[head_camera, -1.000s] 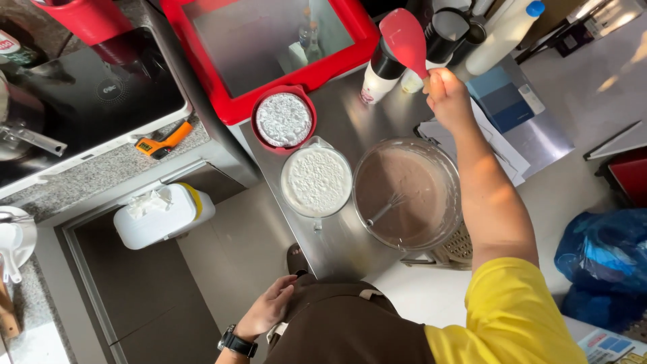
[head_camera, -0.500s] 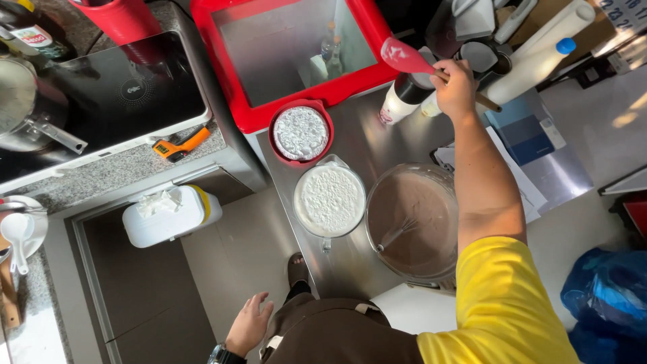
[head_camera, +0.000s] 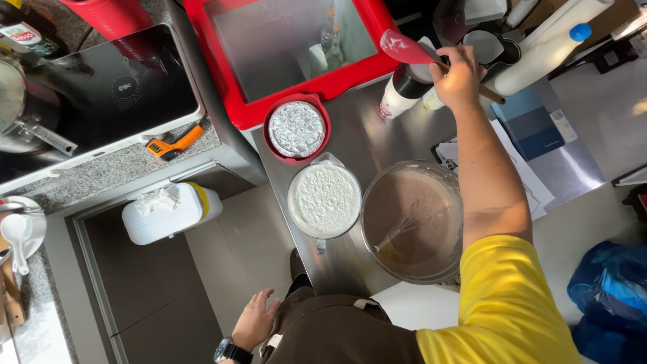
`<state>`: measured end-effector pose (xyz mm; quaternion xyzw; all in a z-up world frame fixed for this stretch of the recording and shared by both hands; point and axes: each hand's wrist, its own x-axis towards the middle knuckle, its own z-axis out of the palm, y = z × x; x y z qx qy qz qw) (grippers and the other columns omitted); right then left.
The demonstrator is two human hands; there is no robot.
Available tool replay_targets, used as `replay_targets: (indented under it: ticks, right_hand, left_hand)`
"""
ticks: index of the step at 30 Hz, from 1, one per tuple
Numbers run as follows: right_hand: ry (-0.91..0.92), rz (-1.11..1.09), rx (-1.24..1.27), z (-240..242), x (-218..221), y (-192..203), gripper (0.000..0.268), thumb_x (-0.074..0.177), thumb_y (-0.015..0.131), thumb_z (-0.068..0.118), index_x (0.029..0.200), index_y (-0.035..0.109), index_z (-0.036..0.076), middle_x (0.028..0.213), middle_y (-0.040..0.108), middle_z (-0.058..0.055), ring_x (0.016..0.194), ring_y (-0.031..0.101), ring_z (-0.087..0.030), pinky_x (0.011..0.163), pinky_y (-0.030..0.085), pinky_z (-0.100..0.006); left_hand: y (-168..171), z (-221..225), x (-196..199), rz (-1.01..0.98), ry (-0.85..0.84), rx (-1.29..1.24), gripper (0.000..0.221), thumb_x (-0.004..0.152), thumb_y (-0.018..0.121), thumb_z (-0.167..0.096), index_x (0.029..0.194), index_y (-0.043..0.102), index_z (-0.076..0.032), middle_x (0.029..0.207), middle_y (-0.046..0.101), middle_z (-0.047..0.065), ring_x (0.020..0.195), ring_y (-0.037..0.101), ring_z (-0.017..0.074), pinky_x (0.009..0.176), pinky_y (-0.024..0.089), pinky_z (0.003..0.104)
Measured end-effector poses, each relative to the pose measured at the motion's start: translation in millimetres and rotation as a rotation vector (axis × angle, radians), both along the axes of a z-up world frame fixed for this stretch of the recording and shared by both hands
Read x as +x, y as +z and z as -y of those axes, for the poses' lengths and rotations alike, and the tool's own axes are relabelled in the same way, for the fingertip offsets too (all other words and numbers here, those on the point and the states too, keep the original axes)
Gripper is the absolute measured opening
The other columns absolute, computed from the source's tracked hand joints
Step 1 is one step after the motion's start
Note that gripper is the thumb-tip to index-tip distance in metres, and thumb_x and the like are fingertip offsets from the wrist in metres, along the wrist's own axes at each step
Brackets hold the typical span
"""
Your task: Whisking a liquid mixture in a large bowl and then washing the whisk in a sink.
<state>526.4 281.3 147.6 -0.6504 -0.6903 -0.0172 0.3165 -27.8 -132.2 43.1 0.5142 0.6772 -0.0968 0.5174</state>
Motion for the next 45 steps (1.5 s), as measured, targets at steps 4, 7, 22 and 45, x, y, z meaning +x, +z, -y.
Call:
replay_targets:
  ticks: [4, 7, 22, 45]
  right_hand:
    - [-0.006, 0.014, 0.061, 6.6, -4.3, 11.7, 0.028, 0.093, 0.078, 0.014, 0.119, 0.068, 0.011, 0.124, 0.052, -0.012, 0.118, 0.055, -0.037, 0.094, 0.033, -0.057]
    - [-0.069, 0.012, 0.064, 29.6, -8.6, 33.3, 0.032, 0.095, 0.081, 0.012, 0.123, 0.067, 0.011, 0.131, 0.049, -0.015, 0.125, 0.05, -0.038, 0.096, 0.035, -0.061]
    - [-0.742, -0.878, -0.69, 348.9, 9.4, -34.6, 0.045, 0.11, 0.035, 0.054, 0.14, 0.059, 0.031, 0.151, 0.052, -0.006, 0.142, 0.046, -0.031, 0.117, 0.037, -0.051]
    - [-0.324, -2.344, -0.344, 477.9, -107.0, -152.7, 0.01, 0.097, 0.068, 0.018, 0.089, 0.068, 0.023, 0.104, 0.077, -0.001, 0.105, 0.073, -0.023, 0.097, 0.056, -0.039]
  left_hand:
    - [19.6, -12.9, 12.6, -0.093, -0.047, 0.026, 0.053, 0.101, 0.042, -0.048, 0.146, 0.047, -0.02, 0.141, 0.057, 0.01, 0.129, 0.056, 0.0345, 0.108, 0.047, 0.049]
    - [31.8, -20.5, 26.7, -0.132, -0.142, 0.029, 0.054, 0.101, 0.043, -0.046, 0.148, 0.045, -0.019, 0.147, 0.053, 0.01, 0.135, 0.051, 0.0335, 0.114, 0.041, 0.048]
    - [39.5, -61.8, 226.8, 0.984, 0.736, -0.39, 0.075, 0.108, 0.043, -0.043, 0.164, 0.006, -0.01, 0.168, 0.013, 0.026, 0.149, 0.033, 0.0483, 0.117, 0.03, 0.052]
    - [6.1, 17.3, 309.0, 0.918, 0.864, -0.191, 0.012, 0.094, 0.07, -0.004, 0.099, 0.059, -0.007, 0.078, 0.044, -0.002, 0.065, 0.046, 0.0093, 0.061, 0.042, 0.02]
